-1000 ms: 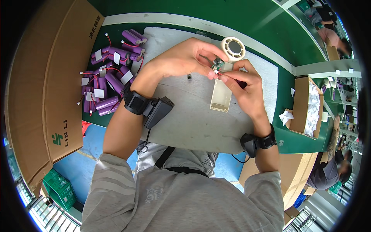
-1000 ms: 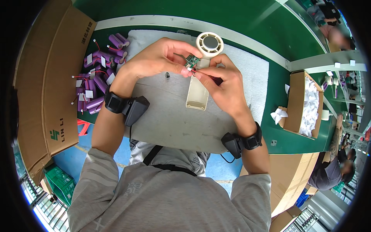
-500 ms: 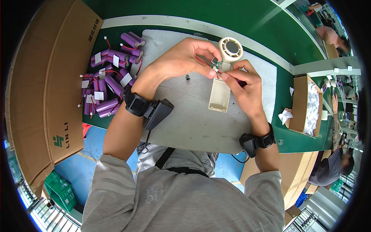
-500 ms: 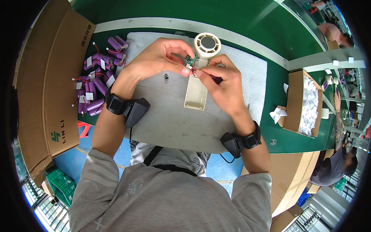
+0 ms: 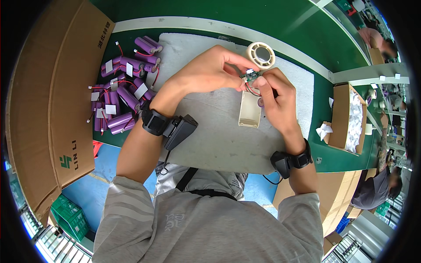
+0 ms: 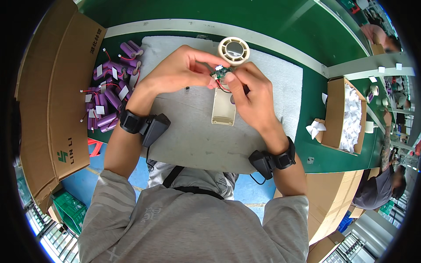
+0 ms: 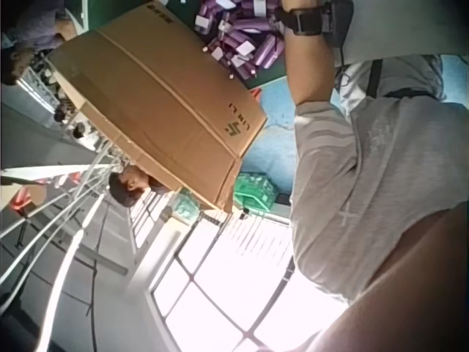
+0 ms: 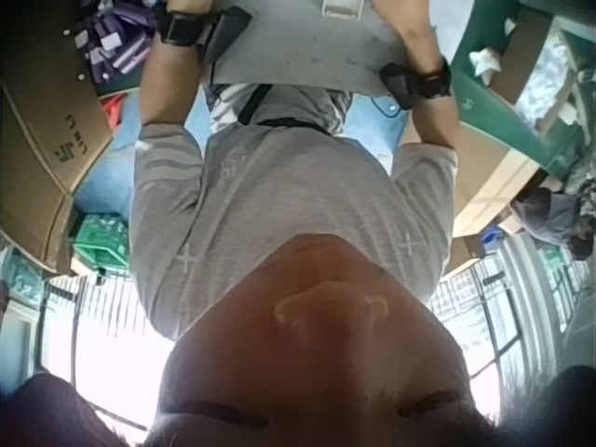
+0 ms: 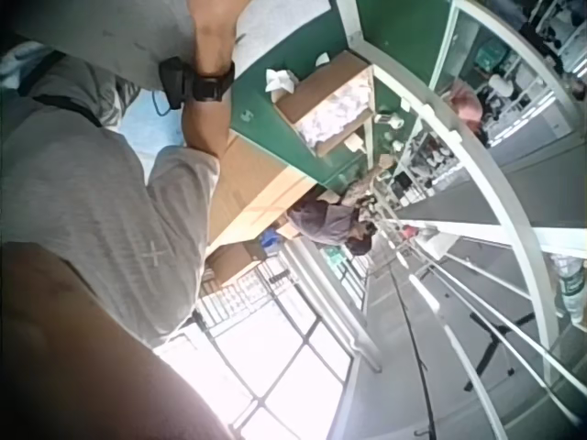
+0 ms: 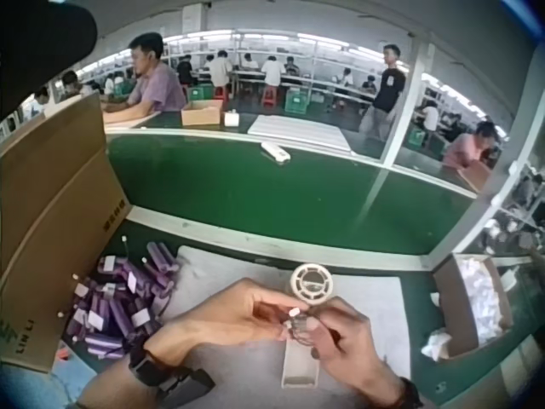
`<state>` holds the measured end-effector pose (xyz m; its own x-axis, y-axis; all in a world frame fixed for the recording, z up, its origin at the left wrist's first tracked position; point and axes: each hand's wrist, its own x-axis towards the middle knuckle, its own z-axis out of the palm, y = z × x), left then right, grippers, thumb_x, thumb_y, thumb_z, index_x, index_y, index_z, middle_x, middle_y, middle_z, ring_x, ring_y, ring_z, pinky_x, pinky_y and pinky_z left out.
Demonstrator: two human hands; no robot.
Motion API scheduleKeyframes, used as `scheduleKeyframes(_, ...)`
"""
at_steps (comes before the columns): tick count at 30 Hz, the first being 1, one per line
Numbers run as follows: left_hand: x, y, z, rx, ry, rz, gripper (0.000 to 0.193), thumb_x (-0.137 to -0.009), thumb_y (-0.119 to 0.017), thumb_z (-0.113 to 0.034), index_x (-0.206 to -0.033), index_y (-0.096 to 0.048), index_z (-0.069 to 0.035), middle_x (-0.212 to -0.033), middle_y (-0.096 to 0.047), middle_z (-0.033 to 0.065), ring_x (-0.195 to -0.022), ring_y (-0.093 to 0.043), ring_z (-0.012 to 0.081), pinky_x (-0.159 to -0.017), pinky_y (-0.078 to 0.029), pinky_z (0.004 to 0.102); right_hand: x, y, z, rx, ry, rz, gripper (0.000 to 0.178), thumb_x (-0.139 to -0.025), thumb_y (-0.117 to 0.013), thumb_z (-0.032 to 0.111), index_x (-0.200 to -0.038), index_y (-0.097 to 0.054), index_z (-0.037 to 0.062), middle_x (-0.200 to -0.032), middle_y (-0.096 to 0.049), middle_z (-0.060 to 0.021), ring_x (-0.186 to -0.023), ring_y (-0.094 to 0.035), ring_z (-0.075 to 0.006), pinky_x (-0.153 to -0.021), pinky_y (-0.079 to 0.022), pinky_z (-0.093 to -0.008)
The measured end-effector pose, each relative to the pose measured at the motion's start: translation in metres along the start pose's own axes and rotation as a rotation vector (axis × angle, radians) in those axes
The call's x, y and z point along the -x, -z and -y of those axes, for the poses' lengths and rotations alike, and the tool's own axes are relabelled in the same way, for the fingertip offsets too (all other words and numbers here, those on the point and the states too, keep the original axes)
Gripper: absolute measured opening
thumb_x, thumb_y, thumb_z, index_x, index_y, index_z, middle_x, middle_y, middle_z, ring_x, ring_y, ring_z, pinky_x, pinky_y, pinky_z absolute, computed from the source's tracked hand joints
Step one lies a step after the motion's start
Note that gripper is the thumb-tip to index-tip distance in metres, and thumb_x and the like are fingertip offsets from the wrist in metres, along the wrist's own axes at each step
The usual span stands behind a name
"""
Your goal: The person picks up a battery pack from a box, connects its wires to a circuit board inside a handheld fan housing, and presses the battery pack into the housing. They repeat this process for several more fans, setting each assembled unit on the table.
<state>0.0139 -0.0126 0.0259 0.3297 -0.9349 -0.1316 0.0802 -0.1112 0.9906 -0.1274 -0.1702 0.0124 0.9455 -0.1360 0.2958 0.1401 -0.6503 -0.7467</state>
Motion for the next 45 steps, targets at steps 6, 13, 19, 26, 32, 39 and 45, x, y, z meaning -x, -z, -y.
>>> scheduleKeyframes(6,-0.004,-0.006,0.011,-0.066,-0.157,-0.052,0.037,-0.074,-0.067,-0.003,-0.111,-0.066,0.001,-0.094,-0.068,0.0101,-0.08,-0.066,0.0148,-0.073,-0.052,0.0262,0.002,-0.004,0.011,-0.06,-0.177,-0.157,0.028,-0.079,-0.074,0.004,-0.104,-0.062,0.0012,-0.086,-0.058,-0.0035,-0.055,-0.06,-0.0082,-0.045,-0.045,-0.0207)
scheduleKeyframes(13,-0.004,-0.007,0.014,-0.147,-0.171,-0.135,0.033,-0.073,-0.068,-0.005,-0.106,-0.069,0.001,-0.084,-0.07,0.0119,-0.075,-0.067,0.0152,-0.07,-0.053,0.0276,0.003,-0.004,0.005,0.004,-0.127,-0.174,0.031,-0.075,-0.078,0.003,-0.102,-0.063,0.0025,-0.086,-0.059,-0.0023,-0.057,-0.061,-0.0069,-0.046,-0.045,-0.0195)
scheduleKeyframes(19,-0.003,-0.008,0.012,-0.267,-0.211,-0.202,0.026,-0.071,-0.07,-0.008,-0.095,-0.071,0.003,-0.074,-0.069,0.0153,-0.067,-0.067,0.0176,-0.064,-0.052,0.0284,0.002,-0.004,0.007,-0.003,-0.148,-0.201,0.03,-0.074,-0.079,0.004,-0.1,-0.065,0.0022,-0.082,-0.059,-0.0008,-0.056,-0.06,-0.0056,-0.046,-0.043,-0.0183)
scheduleKeyframes(26,-0.006,-0.011,0.018,-0.352,-0.321,-0.201,0.027,-0.069,-0.069,-0.007,-0.094,-0.071,0.002,-0.076,-0.068,0.0158,-0.065,-0.066,0.0211,-0.062,-0.051,0.0293,0.004,-0.003,0.005,0.022,-0.144,-0.205,0.03,-0.073,-0.08,0.004,-0.099,-0.066,0.0017,-0.08,-0.059,-0.0004,-0.055,-0.058,-0.0044,-0.045,-0.042,-0.018)
scheduleKeyframes(32,-0.007,-0.011,0.022,-0.359,-0.326,-0.206,0.026,-0.07,-0.07,-0.007,-0.094,-0.072,0.0,-0.076,-0.069,0.0158,-0.065,-0.065,0.0196,-0.061,-0.05,0.0287,0.004,-0.004,0.007,-0.004,-0.181,-0.218,0.029,-0.074,-0.079,0.004,-0.1,-0.066,0.002,-0.08,-0.059,-0.0006,-0.056,-0.057,-0.0039,-0.046,-0.043,-0.0181)
scheduleKeyframes(39,-0.004,-0.001,0.015,-0.275,-0.086,-0.059,0.023,-0.074,-0.073,-0.009,-0.095,-0.071,-0.001,-0.074,-0.067,0.0079,-0.069,-0.064,0.013,-0.065,-0.052,0.0286,-0.001,0.013,0.007,-0.191,-0.361,-0.009,0.021,-0.078,-0.075,0.001,-0.097,-0.066,0.001,-0.08,-0.06,-0.0018,-0.058,-0.058,-0.0046,-0.047,-0.043,-0.0185)
scheduleKeyframes(45,-0.007,-0.01,0.022,-0.136,-0.13,-0.007,0.025,-0.076,-0.069,-0.001,-0.101,-0.065,-0.001,-0.085,-0.066,0.0063,-0.073,-0.063,0.0126,-0.07,-0.052,0.0282,0.0,0.021,0.006,-0.06,-0.235,0.058,0.018,-0.078,-0.073,-0.001,-0.094,-0.065,0.0004,-0.084,-0.062,-0.0028,-0.056,-0.056,-0.0051,-0.047,-0.042,-0.0188)
